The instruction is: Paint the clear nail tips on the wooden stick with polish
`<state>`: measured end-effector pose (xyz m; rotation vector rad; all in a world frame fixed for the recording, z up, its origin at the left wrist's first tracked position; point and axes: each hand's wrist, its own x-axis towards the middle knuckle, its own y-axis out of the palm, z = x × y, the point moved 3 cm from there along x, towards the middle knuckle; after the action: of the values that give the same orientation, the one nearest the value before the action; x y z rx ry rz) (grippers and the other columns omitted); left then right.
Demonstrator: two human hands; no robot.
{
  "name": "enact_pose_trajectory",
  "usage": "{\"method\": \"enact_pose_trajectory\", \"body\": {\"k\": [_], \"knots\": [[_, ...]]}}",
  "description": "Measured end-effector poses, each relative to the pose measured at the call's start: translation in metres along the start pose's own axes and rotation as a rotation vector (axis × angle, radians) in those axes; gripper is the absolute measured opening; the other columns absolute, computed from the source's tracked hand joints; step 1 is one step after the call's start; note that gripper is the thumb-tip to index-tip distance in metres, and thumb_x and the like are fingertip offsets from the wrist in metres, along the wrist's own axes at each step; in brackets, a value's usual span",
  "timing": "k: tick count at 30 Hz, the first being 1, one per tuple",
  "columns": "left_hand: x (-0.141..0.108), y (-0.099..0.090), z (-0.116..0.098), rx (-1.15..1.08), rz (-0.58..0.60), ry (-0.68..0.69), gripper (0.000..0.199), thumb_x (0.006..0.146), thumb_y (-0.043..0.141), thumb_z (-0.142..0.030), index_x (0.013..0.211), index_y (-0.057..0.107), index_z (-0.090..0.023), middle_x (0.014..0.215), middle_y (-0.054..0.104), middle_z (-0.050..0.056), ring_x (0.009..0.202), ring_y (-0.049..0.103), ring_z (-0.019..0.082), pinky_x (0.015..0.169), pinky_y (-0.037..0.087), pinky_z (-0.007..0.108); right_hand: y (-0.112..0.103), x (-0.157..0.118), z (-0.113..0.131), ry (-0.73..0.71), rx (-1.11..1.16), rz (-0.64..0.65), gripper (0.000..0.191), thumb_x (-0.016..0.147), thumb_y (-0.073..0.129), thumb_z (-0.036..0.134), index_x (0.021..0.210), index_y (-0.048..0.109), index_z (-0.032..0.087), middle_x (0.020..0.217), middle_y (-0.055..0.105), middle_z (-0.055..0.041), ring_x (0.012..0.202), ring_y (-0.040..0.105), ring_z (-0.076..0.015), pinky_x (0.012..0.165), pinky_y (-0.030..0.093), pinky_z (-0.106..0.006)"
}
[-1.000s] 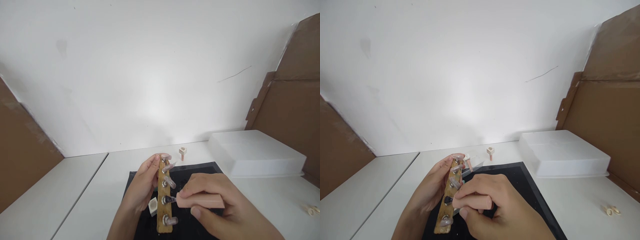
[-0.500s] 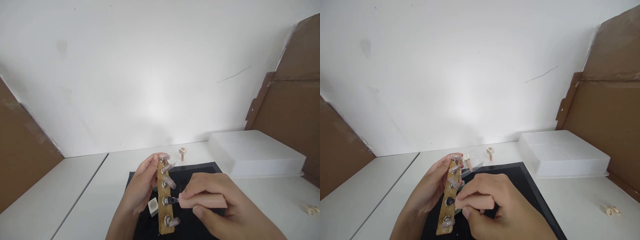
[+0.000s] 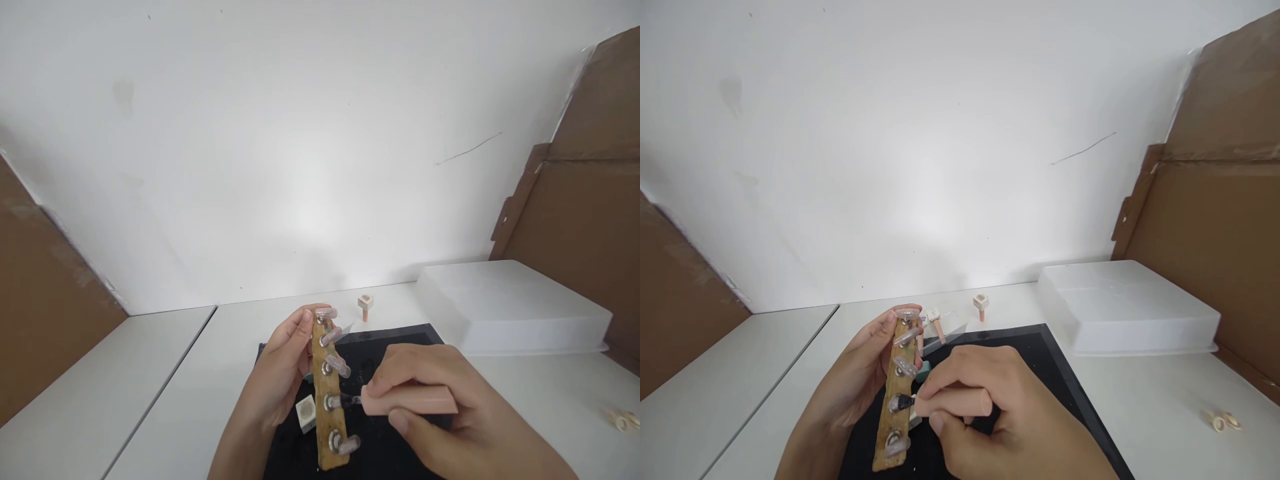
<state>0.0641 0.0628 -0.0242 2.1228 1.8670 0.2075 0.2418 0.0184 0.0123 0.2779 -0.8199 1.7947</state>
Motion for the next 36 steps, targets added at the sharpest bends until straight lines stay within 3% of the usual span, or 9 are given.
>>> {"method": "enact_pose_trajectory", "body": {"k": [13,36], "knots": [[0.001,-0.004,0.0,-0.006,0.03,-0.003,0.036,0.08,0.07,-0.049,0.099,0.066,-0.019,0.072,0.066,0.001,0.055,0.063,0.014,0.053,0.047,0.024,0.0,0.0,-0.002,-0.024,-0.003,0.015,0.035,0.066,0.052,0.0,0.079,0.074,0.024,0.07,0.078,0.0003,0.057,0.07,-0.0152,0.055,0.057,-0.023],[0.001,-0.011,-0.001,-0.035,0.061,0.001,0.03,0.085,0.066,-0.046,0.099,0.066,-0.019,0.075,0.067,0.0,0.055,0.067,0.013,0.053,0.049,0.023,-0.005,-0.005,-0.001,-0.131,-0.078,0.008,0.04,0.067,0.054,-0.008,0.089,0.068,0.023,0.078,0.078,0.004,0.065,0.071,-0.0101,0.06,0.055,-0.014]]}}
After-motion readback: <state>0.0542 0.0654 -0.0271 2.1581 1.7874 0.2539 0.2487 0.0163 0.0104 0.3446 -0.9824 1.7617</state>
